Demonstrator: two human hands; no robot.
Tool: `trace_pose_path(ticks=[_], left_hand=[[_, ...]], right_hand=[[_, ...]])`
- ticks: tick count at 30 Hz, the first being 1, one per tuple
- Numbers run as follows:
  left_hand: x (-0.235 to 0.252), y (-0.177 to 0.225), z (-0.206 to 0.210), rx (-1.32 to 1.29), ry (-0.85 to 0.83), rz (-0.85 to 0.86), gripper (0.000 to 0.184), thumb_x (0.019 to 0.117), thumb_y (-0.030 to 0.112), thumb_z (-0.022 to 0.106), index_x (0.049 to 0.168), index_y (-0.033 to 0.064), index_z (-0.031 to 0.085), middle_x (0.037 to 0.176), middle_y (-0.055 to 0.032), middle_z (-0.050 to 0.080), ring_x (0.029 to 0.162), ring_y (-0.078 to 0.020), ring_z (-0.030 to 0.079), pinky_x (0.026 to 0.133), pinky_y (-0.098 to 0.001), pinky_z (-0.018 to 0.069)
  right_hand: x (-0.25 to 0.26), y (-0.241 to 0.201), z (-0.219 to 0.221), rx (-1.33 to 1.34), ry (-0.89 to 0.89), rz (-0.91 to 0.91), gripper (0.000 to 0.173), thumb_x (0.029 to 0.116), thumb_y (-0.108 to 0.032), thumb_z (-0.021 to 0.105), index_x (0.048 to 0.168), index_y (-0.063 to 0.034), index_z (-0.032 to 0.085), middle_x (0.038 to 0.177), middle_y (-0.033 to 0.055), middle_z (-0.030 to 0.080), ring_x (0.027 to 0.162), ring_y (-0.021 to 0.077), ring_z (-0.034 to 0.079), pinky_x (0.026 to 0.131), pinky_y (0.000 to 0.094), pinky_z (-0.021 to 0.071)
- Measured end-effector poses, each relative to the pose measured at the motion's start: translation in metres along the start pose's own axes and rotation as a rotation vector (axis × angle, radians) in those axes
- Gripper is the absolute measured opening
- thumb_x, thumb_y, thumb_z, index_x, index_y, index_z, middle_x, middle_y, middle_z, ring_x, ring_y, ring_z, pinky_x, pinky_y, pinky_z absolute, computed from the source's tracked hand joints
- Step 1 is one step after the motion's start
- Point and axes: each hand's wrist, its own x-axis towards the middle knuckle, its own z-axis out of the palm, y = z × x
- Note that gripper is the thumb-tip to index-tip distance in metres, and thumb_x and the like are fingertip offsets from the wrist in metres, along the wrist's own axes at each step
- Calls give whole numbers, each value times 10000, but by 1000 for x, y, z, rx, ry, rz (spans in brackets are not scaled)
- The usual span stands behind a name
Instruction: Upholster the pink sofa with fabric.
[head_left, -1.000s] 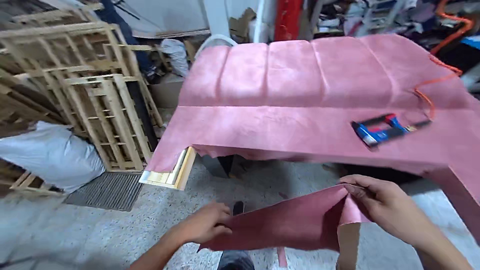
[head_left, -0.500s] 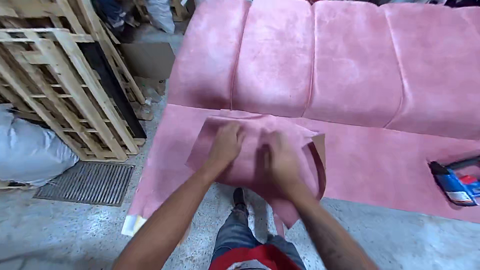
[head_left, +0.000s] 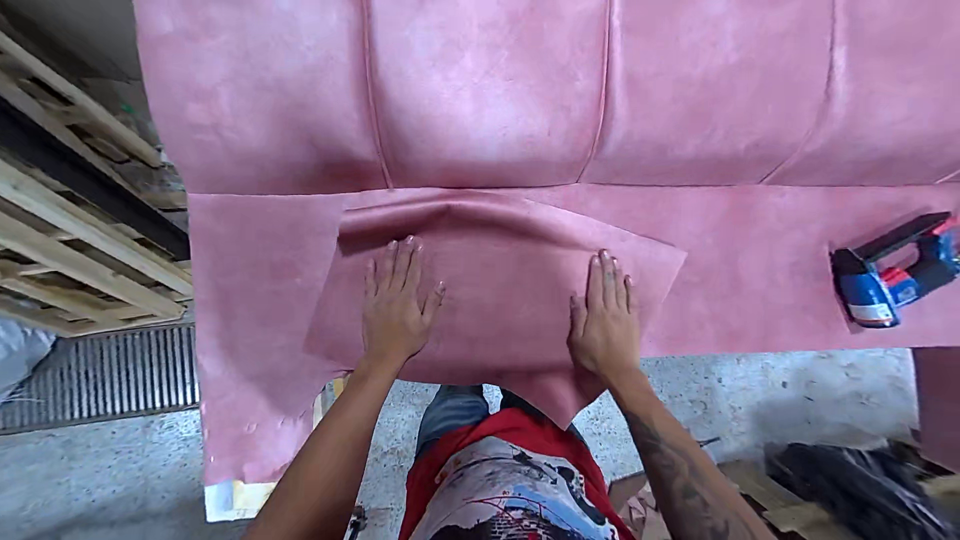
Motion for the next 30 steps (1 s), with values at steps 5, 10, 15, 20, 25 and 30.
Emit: trace_pose_path(ticks=[5,10,15,20,25,30], left_hand=[[-1,4,-2,13,14,-14,754,1035,646,233,1666,236,191,1737,76,117,1606,-183,34,1284,-580,60],[-2,4,-1,2,24,8,764,1042,628,232,1658,176,221,1736,8,150,1606,-217,68,1281,-596,55],[0,3,1,17,11,-10,765,1040,620,245,1662,178,200,1736,8,148,1606,-219,62,1283,-582,55],[1,3,-1,23,0,1,774,1044,612,251,1663,153,187,1741,-13,118,1607,-242,50,1285,-579,56],[2,2,0,15,5,3,769,1047,608,258,1663,152,186,1742,-14,107,1608,-237,44,1283,-584,54],[-11,28,-17,-142,62,53,650,1064,479,410,1570,72,415,1674,-113,315,1571,-281,233,1282,-531,191]], right_hand=[[-2,20,-18,-21,36,190,736,1081,-479,224,1641,-8,147,1724,167,115,1596,324,103,1273,609,107],[-2,-138,1,170,-16,-83,803,1043,-549,367,1599,25,290,1700,180,212,1584,326,165,1289,545,150],[-30,-109,24,165,-84,-224,712,1073,-488,326,1628,-48,267,1728,79,168,1600,246,112,1303,475,147],[-53,-65,18,121,-94,-175,697,1077,-464,299,1640,-59,232,1729,78,166,1597,246,133,1298,493,173],[-80,-24,13,66,-92,-97,785,1065,-536,287,1634,-4,193,1731,115,131,1597,284,125,1295,520,169],[-70,-50,-20,173,-71,-20,738,1039,-488,386,1567,27,369,1687,161,266,1573,316,217,1284,548,193]])
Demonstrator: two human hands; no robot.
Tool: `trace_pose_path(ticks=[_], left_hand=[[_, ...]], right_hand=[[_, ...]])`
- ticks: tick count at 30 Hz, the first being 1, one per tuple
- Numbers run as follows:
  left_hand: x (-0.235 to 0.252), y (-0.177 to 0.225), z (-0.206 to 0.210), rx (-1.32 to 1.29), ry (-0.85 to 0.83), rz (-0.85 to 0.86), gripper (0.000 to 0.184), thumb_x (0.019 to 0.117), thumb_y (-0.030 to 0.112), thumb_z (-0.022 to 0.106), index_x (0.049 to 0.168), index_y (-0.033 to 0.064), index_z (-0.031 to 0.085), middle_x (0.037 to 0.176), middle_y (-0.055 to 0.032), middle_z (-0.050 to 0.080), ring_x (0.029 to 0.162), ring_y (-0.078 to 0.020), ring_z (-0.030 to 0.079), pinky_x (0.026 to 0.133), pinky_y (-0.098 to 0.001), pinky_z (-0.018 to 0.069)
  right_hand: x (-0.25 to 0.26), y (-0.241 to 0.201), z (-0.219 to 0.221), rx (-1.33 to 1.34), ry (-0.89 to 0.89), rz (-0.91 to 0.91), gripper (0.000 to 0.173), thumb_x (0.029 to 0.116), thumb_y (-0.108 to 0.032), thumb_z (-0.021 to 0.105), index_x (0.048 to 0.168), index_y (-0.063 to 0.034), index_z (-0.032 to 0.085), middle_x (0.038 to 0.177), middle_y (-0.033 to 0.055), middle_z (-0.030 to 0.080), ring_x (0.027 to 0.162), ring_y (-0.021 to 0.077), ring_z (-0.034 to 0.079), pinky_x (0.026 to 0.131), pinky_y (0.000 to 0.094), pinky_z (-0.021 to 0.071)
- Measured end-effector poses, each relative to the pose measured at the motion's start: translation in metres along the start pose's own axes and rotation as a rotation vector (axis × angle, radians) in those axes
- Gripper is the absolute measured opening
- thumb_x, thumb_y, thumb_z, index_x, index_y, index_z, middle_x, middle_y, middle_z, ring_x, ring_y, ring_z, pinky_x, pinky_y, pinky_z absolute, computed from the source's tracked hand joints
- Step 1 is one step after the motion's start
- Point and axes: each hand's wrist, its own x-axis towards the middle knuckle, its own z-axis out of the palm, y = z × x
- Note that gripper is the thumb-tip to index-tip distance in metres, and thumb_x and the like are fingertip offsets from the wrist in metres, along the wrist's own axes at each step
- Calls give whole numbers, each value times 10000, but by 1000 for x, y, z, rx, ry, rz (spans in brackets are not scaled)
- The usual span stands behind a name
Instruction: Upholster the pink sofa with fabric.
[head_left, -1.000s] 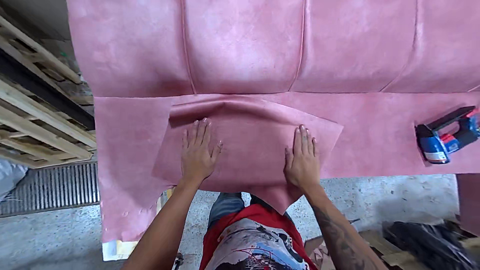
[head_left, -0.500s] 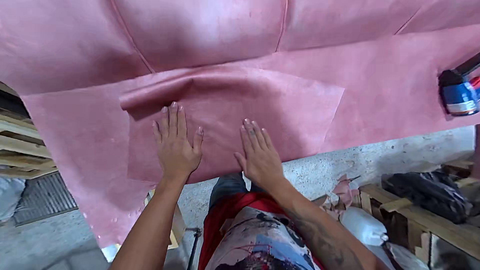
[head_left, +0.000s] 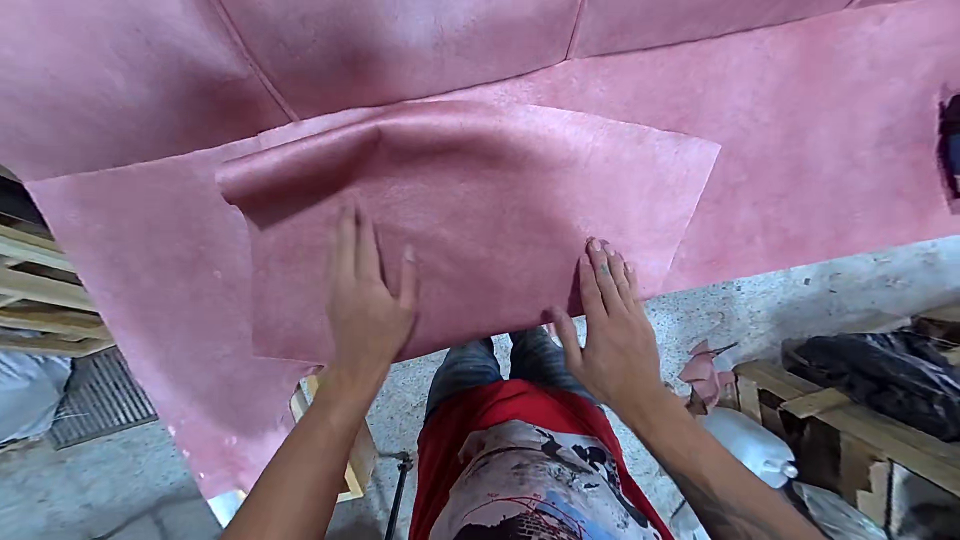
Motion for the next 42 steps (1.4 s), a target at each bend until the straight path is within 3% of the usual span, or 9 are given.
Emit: trace_pose_path(ticks=[3,5,9,19,25,28,38,40,42], left_hand=[[-5,44,10,-129,-108,403,485,1092,281,370,1485,52,539,1595,-95,461,1525,-255,352,1264,-525,262],[3,55,28,-114,-226,553,517,1118,299,308,1567,75,433,1671,-30,344,1569,-201,246,1293,-514,198],[2,49,42,54,-239,480,578,1112,421,254,1638,186,306,1719,68,205,1592,-134,132,1308,-523,104],[-2,53,47,133,-189,280,737,1060,540,270,1661,123,184,1743,0,96,1605,-182,48,1300,-535,80],[-11,83,47,23,-252,543,550,1098,331,321,1607,131,374,1693,-27,295,1586,-262,187,1266,-612,136],[-16,105,61,-62,-313,690,530,1111,379,338,1599,182,402,1684,61,313,1569,-128,225,1299,-503,167],[-10,-8,22,198,-149,186,614,1101,433,177,1648,167,263,1725,16,195,1597,-190,129,1298,-534,115],[-10,-51,-4,177,-77,-57,629,1106,450,218,1636,117,284,1712,-66,233,1591,-254,169,1291,-549,130],[6,-81,-41,44,131,-343,654,1088,486,367,1553,28,402,1600,-208,401,1500,-370,360,1227,-568,293]], right_hand=[[21,-46,9,72,5,-92,641,1052,-402,398,1524,30,446,1658,176,326,1563,322,248,1282,548,195],[27,-49,33,77,-9,-157,584,1078,-321,355,1547,23,414,1674,164,297,1577,302,208,1294,509,183],[13,-13,41,16,0,-210,528,1081,-245,371,1566,-43,418,1648,112,373,1553,267,288,1283,485,240],[-25,40,6,-55,-39,-112,523,1058,-218,346,1522,-20,484,1608,108,442,1516,272,370,1270,483,265],[-29,40,31,22,121,-90,511,1050,-204,388,1509,-9,499,1595,139,453,1513,291,375,1281,495,241],[-31,43,32,42,138,-93,497,1046,-189,398,1499,-24,520,1586,115,472,1507,277,387,1282,488,253],[-29,48,20,84,112,-96,485,1049,-215,394,1481,-71,561,1565,73,507,1489,236,421,1263,480,302],[-20,46,-2,171,177,19,367,1034,-271,497,1280,-156,743,1357,-19,690,1278,147,639,1080,435,533],[10,52,-32,209,289,180,342,998,-387,595,971,-115,800,912,41,783,813,205,763,666,478,620]])
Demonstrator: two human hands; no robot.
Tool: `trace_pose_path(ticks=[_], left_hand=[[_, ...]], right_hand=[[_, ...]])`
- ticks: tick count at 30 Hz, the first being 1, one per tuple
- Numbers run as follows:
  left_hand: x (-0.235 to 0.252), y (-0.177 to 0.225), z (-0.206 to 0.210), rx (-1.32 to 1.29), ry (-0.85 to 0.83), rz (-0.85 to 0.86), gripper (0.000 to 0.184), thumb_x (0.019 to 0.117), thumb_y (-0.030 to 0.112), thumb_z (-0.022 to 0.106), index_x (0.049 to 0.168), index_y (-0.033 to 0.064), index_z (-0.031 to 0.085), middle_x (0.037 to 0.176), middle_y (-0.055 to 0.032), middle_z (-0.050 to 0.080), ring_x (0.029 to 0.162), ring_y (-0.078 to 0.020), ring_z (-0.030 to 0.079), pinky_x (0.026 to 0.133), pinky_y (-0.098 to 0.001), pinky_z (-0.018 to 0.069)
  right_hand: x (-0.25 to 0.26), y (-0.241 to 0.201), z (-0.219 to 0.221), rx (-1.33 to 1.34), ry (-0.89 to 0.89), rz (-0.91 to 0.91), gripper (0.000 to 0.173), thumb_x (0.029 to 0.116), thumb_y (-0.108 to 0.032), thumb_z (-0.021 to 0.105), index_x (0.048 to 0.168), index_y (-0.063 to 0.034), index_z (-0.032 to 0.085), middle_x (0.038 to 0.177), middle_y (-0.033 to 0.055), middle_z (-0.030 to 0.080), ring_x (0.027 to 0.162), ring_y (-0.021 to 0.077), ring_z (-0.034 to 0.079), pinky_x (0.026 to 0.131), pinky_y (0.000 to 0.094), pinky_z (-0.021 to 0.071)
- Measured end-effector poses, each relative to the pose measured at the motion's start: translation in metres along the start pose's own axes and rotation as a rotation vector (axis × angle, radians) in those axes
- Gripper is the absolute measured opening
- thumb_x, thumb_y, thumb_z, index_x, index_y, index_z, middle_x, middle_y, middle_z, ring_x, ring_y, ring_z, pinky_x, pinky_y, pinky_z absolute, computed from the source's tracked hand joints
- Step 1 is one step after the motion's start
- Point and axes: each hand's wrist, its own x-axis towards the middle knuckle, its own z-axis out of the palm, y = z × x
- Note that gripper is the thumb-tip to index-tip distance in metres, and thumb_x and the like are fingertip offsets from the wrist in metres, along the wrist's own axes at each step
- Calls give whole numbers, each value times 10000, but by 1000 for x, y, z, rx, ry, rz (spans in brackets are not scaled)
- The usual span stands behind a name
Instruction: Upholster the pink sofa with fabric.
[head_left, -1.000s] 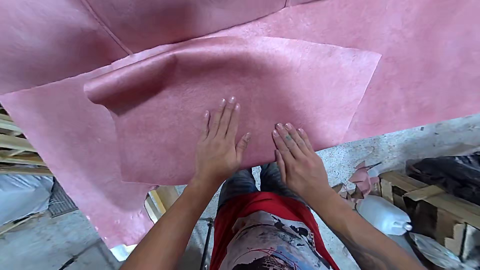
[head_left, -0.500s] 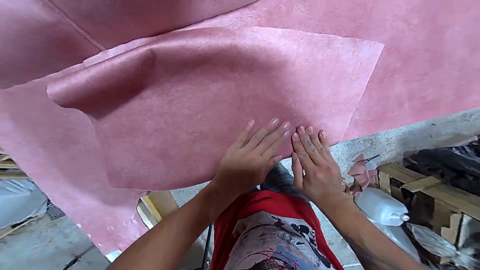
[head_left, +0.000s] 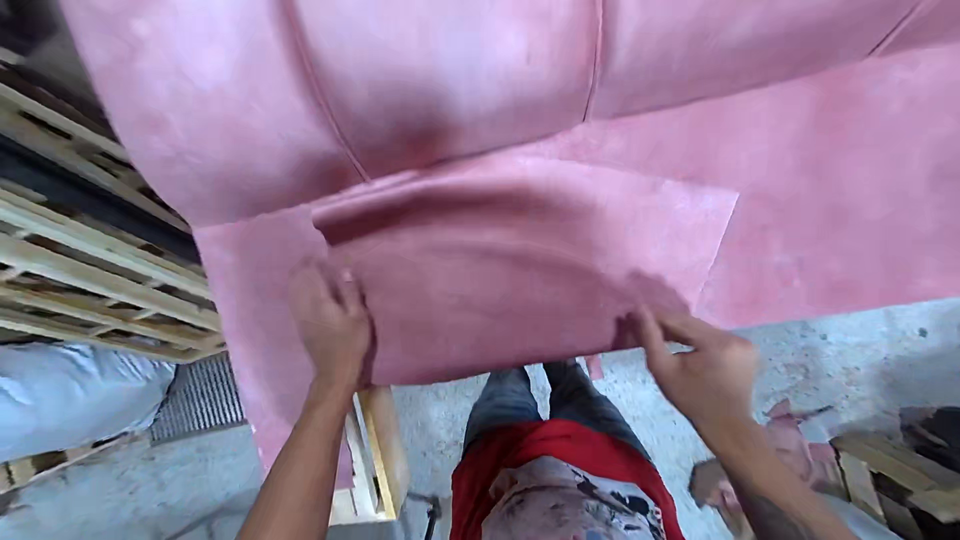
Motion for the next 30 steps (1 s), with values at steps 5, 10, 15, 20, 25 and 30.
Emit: trace_pose_path(ticks=[5,10,15,20,25,30], left_hand=[[12,59,-34,-173,128,47,753,1020,556,531,1518,1,430,1607,-240,343,1503,-375,325,1234,-532,290],[-51,115,55,-32,-252,845,669,1081,535,341,1619,137,342,1706,-5,260,1588,-180,168,1303,-489,158],[-46,82,63,-25,-230,727,613,1102,478,279,1635,176,310,1710,38,248,1586,-135,165,1312,-469,140],[-28,34,46,13,-207,641,603,1108,441,214,1646,174,275,1721,40,207,1594,-144,125,1309,-477,113],[-24,14,38,64,-190,559,579,1114,391,199,1657,194,235,1732,58,158,1598,-133,86,1310,-492,98],[-38,-7,31,110,-97,263,616,1104,452,172,1659,189,225,1735,54,144,1604,-178,74,1296,-574,63]], right_hand=[[65,-23,5,-117,-59,-44,887,967,-567,602,1557,44,347,1616,328,284,1513,513,239,1226,665,226],[2,-73,71,-83,-124,-282,753,1041,-547,373,1587,-29,354,1679,159,283,1574,320,206,1277,588,177],[-17,-51,91,-287,-184,-279,800,1036,-592,279,1645,-77,225,1729,85,159,1599,261,113,1280,602,99],[-12,-50,92,-295,-159,-314,803,1033,-593,288,1654,-92,197,1732,77,152,1600,259,111,1289,590,92],[-15,-50,91,-311,-169,-320,806,1035,-599,279,1660,-103,166,1736,68,129,1603,255,84,1290,581,81],[-14,-58,80,-232,-217,-312,801,1031,-586,352,1654,-105,202,1734,80,134,1603,252,82,1291,577,87]])
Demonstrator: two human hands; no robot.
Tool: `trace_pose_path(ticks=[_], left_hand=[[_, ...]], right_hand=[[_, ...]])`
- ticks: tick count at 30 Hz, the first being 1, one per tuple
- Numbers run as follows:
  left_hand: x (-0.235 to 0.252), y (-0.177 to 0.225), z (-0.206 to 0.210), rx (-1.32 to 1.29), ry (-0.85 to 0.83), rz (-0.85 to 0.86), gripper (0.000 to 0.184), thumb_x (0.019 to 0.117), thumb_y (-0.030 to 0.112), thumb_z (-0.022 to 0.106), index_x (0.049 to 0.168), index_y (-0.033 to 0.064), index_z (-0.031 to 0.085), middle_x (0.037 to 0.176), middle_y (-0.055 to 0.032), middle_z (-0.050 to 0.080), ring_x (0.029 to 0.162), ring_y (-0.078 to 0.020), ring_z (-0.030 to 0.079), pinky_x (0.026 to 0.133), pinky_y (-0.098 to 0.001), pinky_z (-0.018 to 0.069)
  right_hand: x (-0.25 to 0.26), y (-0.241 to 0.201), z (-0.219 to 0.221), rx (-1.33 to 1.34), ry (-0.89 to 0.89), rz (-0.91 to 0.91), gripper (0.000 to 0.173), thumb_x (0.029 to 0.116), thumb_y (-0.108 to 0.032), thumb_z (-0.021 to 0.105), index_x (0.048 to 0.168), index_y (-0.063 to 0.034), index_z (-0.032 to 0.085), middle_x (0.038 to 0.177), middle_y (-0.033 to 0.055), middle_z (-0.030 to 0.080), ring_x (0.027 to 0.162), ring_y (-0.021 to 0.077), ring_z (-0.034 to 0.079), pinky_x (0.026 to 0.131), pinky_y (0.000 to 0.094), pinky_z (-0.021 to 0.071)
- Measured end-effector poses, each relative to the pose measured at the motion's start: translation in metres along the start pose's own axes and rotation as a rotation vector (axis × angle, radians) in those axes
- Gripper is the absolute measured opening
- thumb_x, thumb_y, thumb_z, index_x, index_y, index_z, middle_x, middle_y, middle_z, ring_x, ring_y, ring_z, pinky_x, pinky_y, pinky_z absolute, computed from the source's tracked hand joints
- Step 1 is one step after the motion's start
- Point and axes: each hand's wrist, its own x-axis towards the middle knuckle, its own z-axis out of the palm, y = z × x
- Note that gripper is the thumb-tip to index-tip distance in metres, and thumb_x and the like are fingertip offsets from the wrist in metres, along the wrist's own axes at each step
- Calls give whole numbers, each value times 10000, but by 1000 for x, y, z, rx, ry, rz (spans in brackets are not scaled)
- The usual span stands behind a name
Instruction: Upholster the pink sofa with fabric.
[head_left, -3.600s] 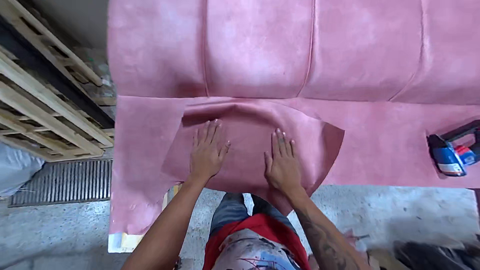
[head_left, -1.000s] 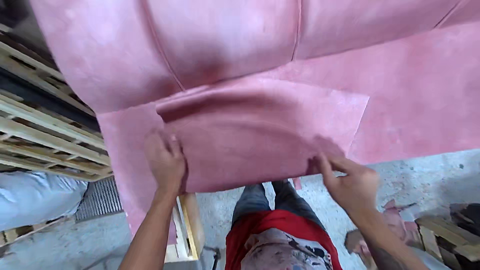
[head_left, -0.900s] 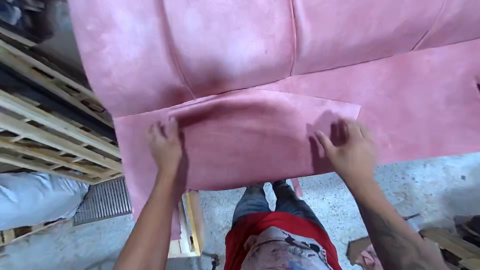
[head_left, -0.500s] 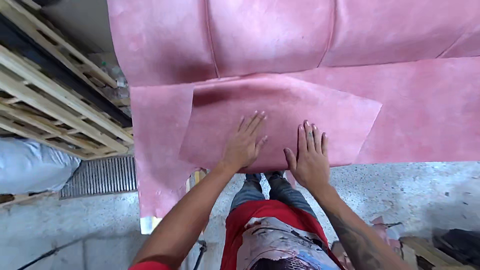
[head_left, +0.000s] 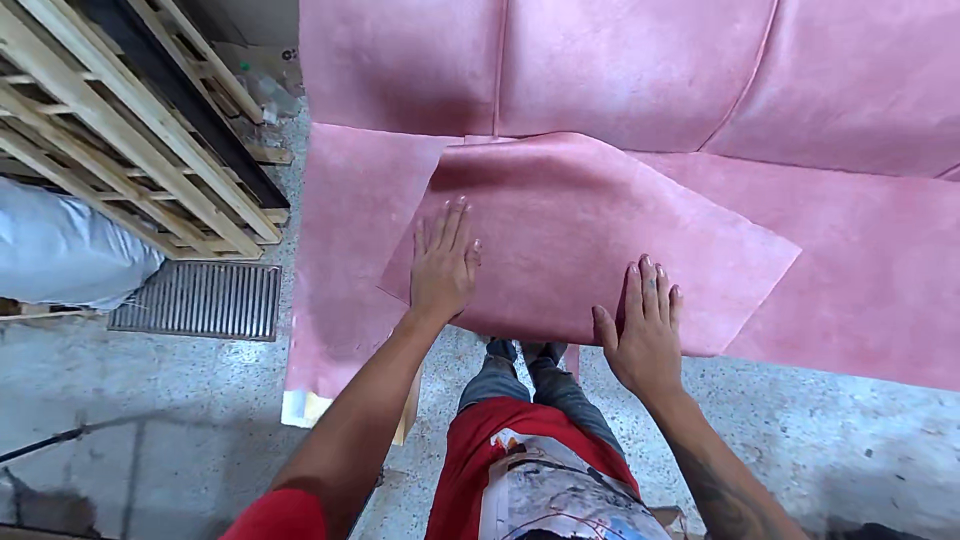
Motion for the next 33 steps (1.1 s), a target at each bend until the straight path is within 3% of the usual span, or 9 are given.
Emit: trace_pose_path(ticks=[5,7,9,11,15,19,24,28,33], left_hand=[[-17,-10,1,3,17,-127,669,1084,535,178,1669,210,176,1741,52,107,1608,-212,29,1263,-642,55],[-19,-9,3,6,13,-122,671,1083,535,177,1669,208,175,1741,47,109,1608,-209,27,1265,-638,45],[-19,-9,3,12,7,-114,667,1085,516,174,1670,197,163,1742,46,104,1608,-213,30,1265,-636,50],[-16,-11,3,22,-4,-110,672,1083,523,176,1671,199,158,1742,43,99,1608,-216,28,1264,-642,45],[-19,-10,1,9,3,-114,678,1082,536,187,1668,195,177,1740,27,123,1608,-221,41,1261,-649,20],[-18,-9,0,5,1,-114,676,1084,534,180,1669,196,168,1741,18,120,1608,-224,35,1260,-644,10],[-18,-8,1,12,25,-117,669,1085,531,174,1668,203,176,1741,14,121,1608,-224,39,1263,-636,19],[-18,-10,5,19,-1,-116,682,1078,526,161,1670,187,161,1744,25,93,1608,-208,18,1267,-632,13],[-18,-9,6,11,10,-106,679,1078,515,173,1667,177,177,1743,21,102,1608,-214,30,1266,-635,13]], right_hand=[[16,-34,-9,34,-20,-198,779,1010,-561,411,1569,-18,390,1654,196,320,1562,371,226,1273,590,192],[26,-59,1,48,-133,-449,709,1052,-552,329,1585,-89,395,1642,113,382,1552,297,282,1279,565,194],[42,-72,17,25,-250,-676,703,1071,-584,219,1641,-180,296,1712,-4,244,1588,192,170,1298,526,121],[62,-64,24,41,-255,-757,700,1070,-596,235,1648,-202,276,1718,-30,223,1588,166,160,1303,499,124],[113,-25,5,19,-239,-637,708,1064,-585,275,1652,-192,256,1718,-9,223,1586,190,179,1304,507,130],[158,5,-7,-42,-233,-617,724,1072,-564,162,1657,-140,220,1730,27,172,1598,216,126,1300,517,100],[129,-16,-13,-12,-144,-537,819,1033,-626,260,1644,-82,233,1718,111,193,1595,291,133,1293,579,101],[51,-36,7,81,-262,-749,701,1068,-597,271,1631,-183,325,1703,-4,272,1582,184,197,1306,509,132],[107,17,-3,30,-235,-582,692,1069,-583,256,1656,-217,247,1724,-39,197,1591,185,153,1295,543,113]])
